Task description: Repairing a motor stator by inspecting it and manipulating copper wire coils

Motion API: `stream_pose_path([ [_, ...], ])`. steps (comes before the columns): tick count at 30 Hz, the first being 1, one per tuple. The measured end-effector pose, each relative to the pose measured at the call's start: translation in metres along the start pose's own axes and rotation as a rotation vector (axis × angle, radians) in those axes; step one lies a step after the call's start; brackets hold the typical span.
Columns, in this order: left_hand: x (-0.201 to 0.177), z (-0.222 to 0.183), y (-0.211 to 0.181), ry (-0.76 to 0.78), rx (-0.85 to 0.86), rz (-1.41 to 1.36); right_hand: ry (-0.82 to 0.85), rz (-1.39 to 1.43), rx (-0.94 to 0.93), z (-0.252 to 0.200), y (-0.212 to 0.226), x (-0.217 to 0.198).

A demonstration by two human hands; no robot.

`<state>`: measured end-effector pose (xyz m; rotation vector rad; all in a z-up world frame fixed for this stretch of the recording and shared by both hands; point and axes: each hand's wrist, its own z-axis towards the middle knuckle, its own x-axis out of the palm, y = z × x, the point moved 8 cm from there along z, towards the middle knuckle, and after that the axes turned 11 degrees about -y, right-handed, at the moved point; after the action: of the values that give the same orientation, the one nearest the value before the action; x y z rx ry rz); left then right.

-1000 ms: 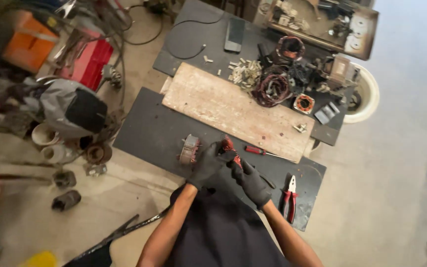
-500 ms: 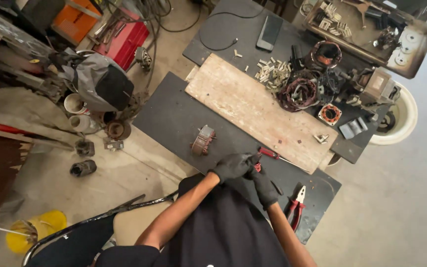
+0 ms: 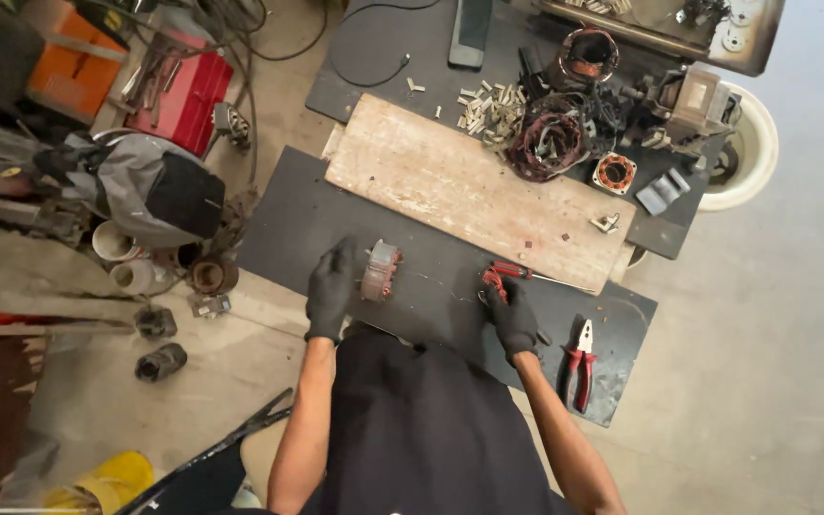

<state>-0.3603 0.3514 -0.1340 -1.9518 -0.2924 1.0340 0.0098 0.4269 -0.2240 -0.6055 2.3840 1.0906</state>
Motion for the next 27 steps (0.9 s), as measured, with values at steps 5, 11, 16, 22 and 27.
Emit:
stream_pose_path([
  [5,0.010,0.044,0.065,0.179,-0.012,0.055,-0.140,-0.260,-0.051,-0.017,0.015,0.001],
  [11,0.040,0.097,0.100,0.421,-0.003,0.208,-0.534,-0.467,-0.361,-0.017,0.027,0.009],
  [16,0.071,0.123,0.127,0.687,-0.232,0.332,-0.624,-0.322,-0.183,-0.035,0.076,0.016],
  [22,0.091,0.063,0.098,0.991,-0.543,0.094,0.117,0.380,0.284,-0.055,0.062,0.161],
  [27,0.161,0.078,0.163,1.109,-0.604,0.204,0.091,0.622,0.374,-0.051,0.046,0.196],
])
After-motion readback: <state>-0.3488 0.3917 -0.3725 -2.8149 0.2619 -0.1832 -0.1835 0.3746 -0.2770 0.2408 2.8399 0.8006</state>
